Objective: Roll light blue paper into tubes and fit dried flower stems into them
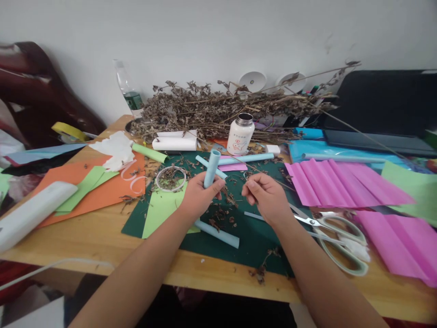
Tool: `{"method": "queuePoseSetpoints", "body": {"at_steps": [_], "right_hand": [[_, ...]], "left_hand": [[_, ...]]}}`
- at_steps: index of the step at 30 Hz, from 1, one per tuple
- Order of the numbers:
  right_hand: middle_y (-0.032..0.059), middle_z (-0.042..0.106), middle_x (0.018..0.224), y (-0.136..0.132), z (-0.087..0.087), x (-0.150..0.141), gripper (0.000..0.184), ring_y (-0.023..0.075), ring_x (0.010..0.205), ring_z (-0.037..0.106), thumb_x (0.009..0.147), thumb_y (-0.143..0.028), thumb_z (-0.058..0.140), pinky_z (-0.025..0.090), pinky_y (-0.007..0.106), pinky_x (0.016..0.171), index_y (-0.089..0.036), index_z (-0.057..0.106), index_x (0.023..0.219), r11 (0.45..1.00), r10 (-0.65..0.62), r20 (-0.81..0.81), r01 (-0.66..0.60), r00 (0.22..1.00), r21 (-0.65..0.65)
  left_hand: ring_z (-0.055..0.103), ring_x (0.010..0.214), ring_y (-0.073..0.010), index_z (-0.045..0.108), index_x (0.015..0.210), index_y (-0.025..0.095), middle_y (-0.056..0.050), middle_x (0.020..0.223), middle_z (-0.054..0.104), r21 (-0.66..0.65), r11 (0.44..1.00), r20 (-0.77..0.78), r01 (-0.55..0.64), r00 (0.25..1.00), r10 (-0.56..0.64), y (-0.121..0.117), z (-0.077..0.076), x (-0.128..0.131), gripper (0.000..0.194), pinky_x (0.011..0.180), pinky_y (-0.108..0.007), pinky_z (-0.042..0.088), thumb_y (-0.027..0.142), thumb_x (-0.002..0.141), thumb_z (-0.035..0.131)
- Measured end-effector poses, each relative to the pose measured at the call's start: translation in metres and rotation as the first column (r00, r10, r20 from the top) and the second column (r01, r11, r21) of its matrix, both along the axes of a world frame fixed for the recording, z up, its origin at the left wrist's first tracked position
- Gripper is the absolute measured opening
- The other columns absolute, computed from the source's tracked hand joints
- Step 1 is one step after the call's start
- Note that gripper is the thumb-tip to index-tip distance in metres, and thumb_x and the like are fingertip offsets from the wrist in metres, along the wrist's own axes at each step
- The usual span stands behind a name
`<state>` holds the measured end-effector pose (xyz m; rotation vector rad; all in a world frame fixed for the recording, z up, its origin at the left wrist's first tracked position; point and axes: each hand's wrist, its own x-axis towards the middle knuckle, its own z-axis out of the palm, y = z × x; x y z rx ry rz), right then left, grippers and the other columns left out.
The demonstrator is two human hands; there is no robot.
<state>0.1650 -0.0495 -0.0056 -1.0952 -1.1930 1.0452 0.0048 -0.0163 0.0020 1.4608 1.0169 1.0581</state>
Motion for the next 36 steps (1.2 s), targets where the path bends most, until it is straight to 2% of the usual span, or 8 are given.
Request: {"method": "queuePoseSetpoints", "body": {"at_steps": [4, 10, 15, 18, 22, 27, 32, 36], "right_hand": [[-0.0054, 0.056, 0.055, -0.002, 0.004, 0.006, 0.011, 0.0045, 0.043, 0.042, 0.074, -0.026, 0.055, 0.032, 0.018, 0.042, -0.019, 0.052, 0.067, 0.971, -0.123, -0.103, 0.141, 0.987, 0.192], [-0.0046, 0.061, 0.059, -0.010, 0.014, 0.003, 0.005, 0.0094, 0.058, 0.057, 0.074, -0.024, 0.057, 0.044, 0.024, 0.058, -0.021, 0.057, 0.070, 0.910, -0.204, -0.215, 0.266, 0.955, 0.319], [-0.0039, 0.065, 0.064, -0.020, 0.024, -0.008, 0.006, 0.0147, 0.075, 0.063, 0.075, -0.024, 0.056, 0.044, 0.036, 0.082, -0.021, 0.058, 0.072, 0.911, -0.110, -0.319, 0.224, 0.941, 0.346], [-0.0050, 0.066, 0.063, -0.026, 0.029, -0.011, 0.005, 0.0125, 0.071, 0.063, 0.074, -0.025, 0.057, 0.041, 0.037, 0.088, -0.021, 0.059, 0.072, 0.906, -0.080, -0.370, 0.222, 0.926, 0.359], [-0.0056, 0.066, 0.064, -0.031, 0.031, -0.014, 0.006, 0.0095, 0.065, 0.063, 0.074, -0.027, 0.057, 0.044, 0.035, 0.087, -0.022, 0.059, 0.071, 0.930, -0.018, -0.408, 0.165, 0.913, 0.330], [-0.0046, 0.068, 0.070, -0.031, 0.030, -0.018, 0.005, 0.0122, 0.076, 0.063, 0.076, -0.027, 0.055, 0.048, 0.036, 0.083, -0.023, 0.058, 0.074, 0.954, 0.070, -0.438, 0.069, 0.896, 0.292], [-0.0041, 0.069, 0.076, -0.030, 0.029, -0.018, 0.005, 0.0119, 0.079, 0.063, 0.077, -0.024, 0.053, 0.047, 0.035, 0.083, -0.023, 0.057, 0.076, 0.960, 0.087, -0.437, 0.042, 0.895, 0.277], [-0.0040, 0.069, 0.076, -0.029, 0.028, -0.016, 0.004, 0.0122, 0.076, 0.064, 0.075, -0.020, 0.055, 0.051, 0.030, 0.075, -0.023, 0.057, 0.077, 0.968, 0.065, -0.404, 0.041, 0.912, 0.249]], "left_hand": [[0.044, 0.044, -0.0070, 0.048, 0.057, 0.014, 0.005, 0.047, 0.046, 0.024, 0.971, -0.223, 0.239, 0.948, -0.228, -0.006, 0.004, -0.002, 0.020, 0.046, -0.019, 0.036, 0.030, 0.069, 0.052], [0.042, 0.041, -0.0068, 0.044, 0.050, 0.015, 0.005, 0.045, 0.042, -0.082, 0.869, -0.444, 0.488, 0.763, -0.470, -0.008, 0.008, -0.002, 0.013, 0.040, -0.017, 0.032, 0.018, 0.062, 0.049], [0.041, 0.038, -0.0076, 0.041, 0.052, 0.016, 0.006, 0.044, 0.038, -0.218, 0.843, -0.442, 0.492, 0.721, -0.534, -0.010, 0.009, 0.001, 0.011, 0.037, -0.017, 0.032, 0.020, 0.061, 0.046], [0.040, 0.040, -0.0069, 0.041, 0.050, 0.015, 0.006, 0.044, 0.037, -0.179, 0.834, -0.447, 0.522, 0.712, -0.542, -0.012, 0.010, 0.003, 0.011, 0.038, -0.017, 0.030, 0.017, 0.059, 0.046], [0.036, 0.044, -0.0062, 0.043, 0.049, 0.014, 0.005, 0.045, 0.035, -0.142, 0.803, -0.426, 0.579, 0.696, -0.578, -0.016, 0.009, 0.006, 0.009, 0.040, -0.017, 0.027, 0.015, 0.058, 0.046], [0.034, 0.043, -0.0054, 0.041, 0.050, 0.014, 0.006, 0.045, 0.035, -0.199, 0.805, -0.342, 0.560, 0.730, -0.592, -0.018, 0.008, 0.008, 0.012, 0.040, -0.017, 0.027, 0.018, 0.059, 0.049], [0.033, 0.043, -0.0052, 0.044, 0.050, 0.014, 0.006, 0.045, 0.036, -0.200, 0.796, -0.307, 0.571, 0.735, -0.605, -0.017, 0.010, 0.008, 0.010, 0.040, -0.016, 0.027, 0.017, 0.059, 0.049], [0.034, 0.042, -0.0052, 0.042, 0.050, 0.014, 0.006, 0.044, 0.035, -0.202, 0.800, -0.299, 0.566, 0.742, -0.600, -0.017, 0.011, 0.006, 0.011, 0.040, -0.016, 0.028, 0.016, 0.059, 0.049]]}}
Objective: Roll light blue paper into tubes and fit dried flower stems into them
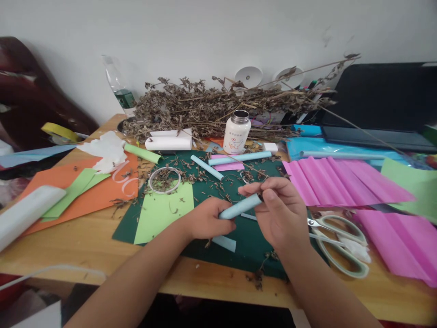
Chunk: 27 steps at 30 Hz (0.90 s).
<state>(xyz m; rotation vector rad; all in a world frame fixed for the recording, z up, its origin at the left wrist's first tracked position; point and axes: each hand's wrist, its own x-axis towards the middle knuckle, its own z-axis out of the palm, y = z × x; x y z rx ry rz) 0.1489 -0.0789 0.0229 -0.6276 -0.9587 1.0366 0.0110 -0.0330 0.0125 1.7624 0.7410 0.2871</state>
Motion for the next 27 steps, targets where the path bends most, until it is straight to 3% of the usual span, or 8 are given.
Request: {"method": "queuePoseSetpoints", "body": {"at_steps": [7, 15, 18, 21, 24, 27], "right_hand": [[-0.0008, 0.068, 0.082, -0.001, -0.001, 0.001, 0.008, 0.0161, 0.082, 0.063, 0.075, -0.019, 0.053, 0.051, 0.037, 0.074, -0.024, 0.051, 0.080, 0.998, -0.055, 0.126, 0.059, 0.990, -0.027], [0.0007, 0.066, 0.090, 0.003, -0.003, 0.010, 0.003, 0.0169, 0.088, 0.060, 0.076, -0.022, 0.053, 0.048, 0.035, 0.074, -0.022, 0.052, 0.073, 0.994, 0.097, 0.203, -0.085, 0.974, -0.067], [0.0021, 0.063, 0.095, 0.003, -0.003, 0.016, 0.004, 0.0180, 0.092, 0.057, 0.076, -0.022, 0.052, 0.047, 0.036, 0.076, -0.023, 0.056, 0.076, 0.999, 0.007, 0.356, -0.020, 0.935, 0.032], [0.0045, 0.060, 0.103, 0.003, -0.001, 0.022, 0.012, 0.0206, 0.099, 0.052, 0.077, -0.022, 0.049, 0.044, 0.039, 0.081, -0.023, 0.059, 0.083, 0.983, -0.127, 0.560, 0.027, 0.819, 0.183], [0.0048, 0.057, 0.107, 0.003, 0.001, 0.027, 0.015, 0.0214, 0.099, 0.051, 0.078, -0.023, 0.046, 0.044, 0.039, 0.079, -0.023, 0.061, 0.082, 0.969, -0.176, 0.669, 0.007, 0.722, 0.248], [0.0048, 0.059, 0.103, 0.004, -0.001, 0.027, 0.016, 0.0213, 0.094, 0.053, 0.078, -0.024, 0.045, 0.045, 0.038, 0.075, -0.023, 0.061, 0.079, 0.948, -0.252, 0.606, 0.068, 0.754, 0.311]], "left_hand": [[0.035, 0.042, -0.0056, 0.044, 0.051, 0.014, 0.006, 0.045, 0.037, -0.060, 0.998, 0.007, -0.012, 1.000, 0.012, 0.001, -0.001, -0.002, 0.010, 0.040, -0.017, 0.028, 0.017, 0.059, 0.049], [0.034, 0.040, -0.0051, 0.043, 0.050, 0.014, 0.006, 0.043, 0.037, -0.051, 0.999, 0.003, -0.017, 1.000, 0.017, 0.001, 0.001, -0.003, 0.011, 0.039, -0.017, 0.028, 0.017, 0.059, 0.049], [0.034, 0.041, -0.0051, 0.043, 0.050, 0.014, 0.006, 0.044, 0.037, -0.056, 0.998, 0.015, -0.030, 0.999, 0.031, 0.002, 0.001, -0.003, 0.011, 0.040, -0.017, 0.028, 0.018, 0.059, 0.049], [0.034, 0.041, -0.0051, 0.043, 0.050, 0.015, 0.006, 0.044, 0.035, -0.021, 0.999, 0.009, -0.036, 0.999, 0.036, 0.003, 0.001, -0.003, 0.013, 0.040, -0.017, 0.029, 0.019, 0.060, 0.049], [0.035, 0.041, -0.0051, 0.041, 0.048, 0.015, 0.007, 0.043, 0.035, 0.093, 0.995, -0.019, -0.020, 1.000, 0.022, 0.003, 0.001, -0.004, 0.015, 0.041, -0.017, 0.029, 0.018, 0.061, 0.049], [0.037, 0.040, -0.0053, 0.041, 0.048, 0.015, 0.006, 0.043, 0.036, 0.138, 0.990, -0.044, -0.027, 0.998, 0.033, 0.003, 0.001, -0.005, 0.016, 0.040, -0.016, 0.030, 0.018, 0.061, 0.049]]}}
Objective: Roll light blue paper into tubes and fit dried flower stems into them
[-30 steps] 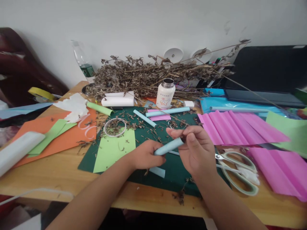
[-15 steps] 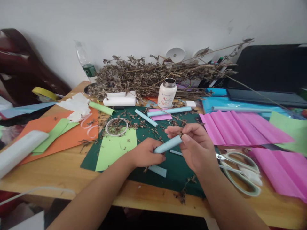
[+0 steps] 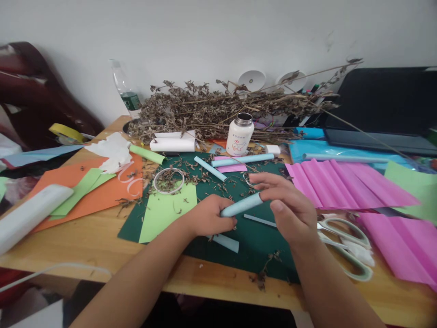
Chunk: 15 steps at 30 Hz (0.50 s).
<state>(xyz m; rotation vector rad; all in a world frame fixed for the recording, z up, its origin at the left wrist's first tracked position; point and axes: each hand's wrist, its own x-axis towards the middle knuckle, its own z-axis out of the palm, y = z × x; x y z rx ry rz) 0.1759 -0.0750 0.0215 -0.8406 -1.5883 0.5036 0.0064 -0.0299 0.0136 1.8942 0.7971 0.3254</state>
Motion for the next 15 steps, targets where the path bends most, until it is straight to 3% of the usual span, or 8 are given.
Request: {"method": "queuePoseSetpoints", "body": {"at_steps": [4, 11, 15], "right_hand": [[0.0043, 0.059, 0.095, 0.0016, -0.0041, -0.0030, 0.015, 0.0210, 0.088, 0.054, 0.078, -0.024, 0.044, 0.045, 0.041, 0.073, -0.024, 0.059, 0.080, 0.999, -0.034, -0.202, 0.039, 0.979, 0.020], [0.0056, 0.056, 0.104, -0.0022, 0.0002, 0.0009, 0.022, 0.0225, 0.097, 0.051, 0.073, -0.016, 0.048, 0.043, 0.041, 0.077, -0.024, 0.057, 0.091, 0.998, -0.035, 0.054, 0.032, 0.998, 0.053], [0.0061, 0.055, 0.107, -0.0010, 0.0027, 0.0031, 0.019, 0.0231, 0.097, 0.050, 0.072, -0.016, 0.048, 0.043, 0.041, 0.076, -0.024, 0.057, 0.087, 0.992, -0.068, 0.231, 0.040, 0.971, 0.123]], "left_hand": [[0.040, 0.038, -0.0062, 0.042, 0.051, 0.016, 0.006, 0.043, 0.040, -0.063, 0.998, -0.040, -0.030, 0.999, 0.028, -0.0001, 0.0007, -0.0013, 0.012, 0.037, -0.016, 0.032, 0.020, 0.061, 0.047], [0.043, 0.037, -0.0072, 0.041, 0.052, 0.016, 0.006, 0.044, 0.041, -0.079, 0.997, 0.004, -0.011, 1.000, 0.011, 0.0007, -0.0016, -0.0021, 0.010, 0.036, -0.017, 0.034, 0.019, 0.061, 0.046], [0.042, 0.039, -0.0065, 0.041, 0.051, 0.016, 0.006, 0.045, 0.040, -0.003, 1.000, -0.020, 0.009, 1.000, -0.009, 0.0010, -0.0017, -0.0031, 0.011, 0.038, -0.016, 0.033, 0.017, 0.062, 0.045]]}}
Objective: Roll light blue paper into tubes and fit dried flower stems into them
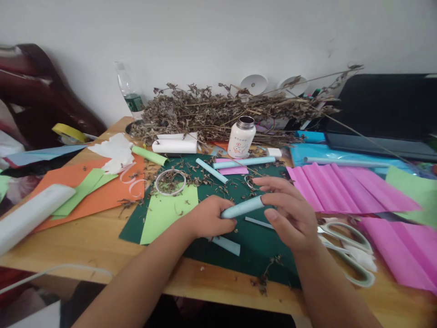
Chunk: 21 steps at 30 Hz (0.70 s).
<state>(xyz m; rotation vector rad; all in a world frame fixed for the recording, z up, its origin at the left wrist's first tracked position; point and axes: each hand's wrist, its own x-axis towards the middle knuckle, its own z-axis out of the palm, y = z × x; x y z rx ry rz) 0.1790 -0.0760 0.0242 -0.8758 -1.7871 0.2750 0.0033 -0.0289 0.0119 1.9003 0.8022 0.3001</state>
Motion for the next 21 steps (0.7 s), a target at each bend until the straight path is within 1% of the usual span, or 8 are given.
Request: {"method": "queuePoseSetpoints", "body": {"at_steps": [3, 7, 10, 11, 13, 16, 18, 21], "right_hand": [[0.0061, 0.056, 0.110, 0.003, 0.003, 0.002, 0.016, 0.0230, 0.097, 0.052, 0.071, -0.017, 0.049, 0.041, 0.043, 0.080, -0.024, 0.057, 0.084, 0.999, 0.016, 0.135, -0.021, 0.991, 0.034], [0.0067, 0.056, 0.112, 0.005, 0.007, 0.007, 0.013, 0.0224, 0.100, 0.051, 0.073, -0.019, 0.050, 0.036, 0.045, 0.087, -0.023, 0.055, 0.084, 0.997, 0.079, 0.274, -0.073, 0.958, -0.032], [0.0069, 0.056, 0.112, 0.005, 0.007, 0.010, 0.014, 0.0218, 0.100, 0.051, 0.075, -0.020, 0.049, 0.036, 0.044, 0.088, -0.023, 0.055, 0.087, 0.988, 0.121, 0.223, -0.096, 0.967, -0.120], [0.0068, 0.056, 0.111, 0.005, 0.005, 0.009, 0.015, 0.0216, 0.100, 0.052, 0.075, -0.020, 0.049, 0.038, 0.044, 0.086, -0.024, 0.055, 0.089, 0.984, 0.137, 0.163, -0.116, 0.977, -0.134], [0.0069, 0.055, 0.110, 0.007, 0.000, 0.006, 0.018, 0.0214, 0.098, 0.052, 0.076, -0.020, 0.047, 0.042, 0.043, 0.082, -0.024, 0.054, 0.092, 0.981, 0.152, 0.006, -0.150, 0.988, -0.126], [0.0070, 0.054, 0.105, 0.008, -0.009, -0.002, 0.018, 0.0216, 0.096, 0.051, 0.077, -0.018, 0.044, 0.043, 0.042, 0.079, -0.024, 0.053, 0.091, 0.995, 0.073, -0.166, -0.084, 0.983, -0.060], [0.0071, 0.052, 0.103, 0.008, -0.015, -0.009, 0.020, 0.0221, 0.095, 0.050, 0.074, -0.015, 0.046, 0.042, 0.043, 0.078, -0.024, 0.052, 0.091, 1.000, 0.000, -0.165, 0.001, 0.986, 0.003], [0.0074, 0.044, 0.109, 0.008, -0.023, -0.018, 0.031, 0.0222, 0.091, 0.050, 0.068, -0.014, 0.052, 0.042, 0.045, 0.078, -0.026, 0.046, 0.096, 0.990, -0.072, -0.134, 0.087, 0.988, 0.107]], "left_hand": [[0.042, 0.040, -0.0068, 0.042, 0.052, 0.016, 0.006, 0.044, 0.039, 0.065, 0.998, -0.051, 0.001, 0.999, 0.002, 0.000, 0.003, -0.001, 0.011, 0.040, -0.016, 0.033, 0.018, 0.062, 0.045], [0.041, 0.045, -0.0085, 0.045, 0.051, 0.016, 0.004, 0.047, 0.042, 0.289, 0.957, -0.125, -0.012, 0.991, 0.051, 0.001, 0.009, -0.001, 0.011, 0.045, -0.018, 0.032, 0.018, 0.061, 0.047], [0.041, 0.047, -0.0098, 0.046, 0.052, 0.016, 0.003, 0.047, 0.042, 0.336, 0.942, -0.148, 0.003, 0.988, 0.050, 0.000, 0.010, 0.000, 0.012, 0.048, -0.020, 0.031, 0.020, 0.063, 0.047], [0.042, 0.048, -0.0099, 0.045, 0.052, 0.016, 0.004, 0.048, 0.042, 0.309, 0.951, -0.133, -0.010, 0.990, 0.054, 0.000, 0.010, 0.001, 0.012, 0.048, -0.020, 0.031, 0.020, 0.063, 0.046], [0.042, 0.048, -0.0092, 0.044, 0.052, 0.016, 0.004, 0.048, 0.042, 0.179, 0.981, -0.074, -0.073, 0.993, 0.087, -0.001, 0.008, 0.003, 0.012, 0.047, -0.019, 0.032, 0.020, 0.063, 0.047], [0.041, 0.042, -0.0071, 0.044, 0.054, 0.015, 0.006, 0.046, 0.040, -0.091, 0.981, 0.011, -0.173, 0.985, 0.175, -0.003, 0.004, 0.005, 0.010, 0.041, -0.018, 0.033, 0.020, 0.061, 0.049], [0.039, 0.036, -0.0059, 0.045, 0.055, 0.015, 0.007, 0.042, 0.039, -0.226, 0.958, 0.050, -0.178, 0.980, 0.194, -0.004, 0.001, 0.007, 0.011, 0.036, -0.017, 0.031, 0.022, 0.061, 0.051], [0.038, 0.033, -0.0053, 0.044, 0.057, 0.014, 0.007, 0.039, 0.040, -0.339, 0.931, 0.112, -0.132, 0.977, 0.179, -0.007, 0.000, 0.010, 0.016, 0.033, -0.016, 0.031, 0.026, 0.063, 0.054]]}}
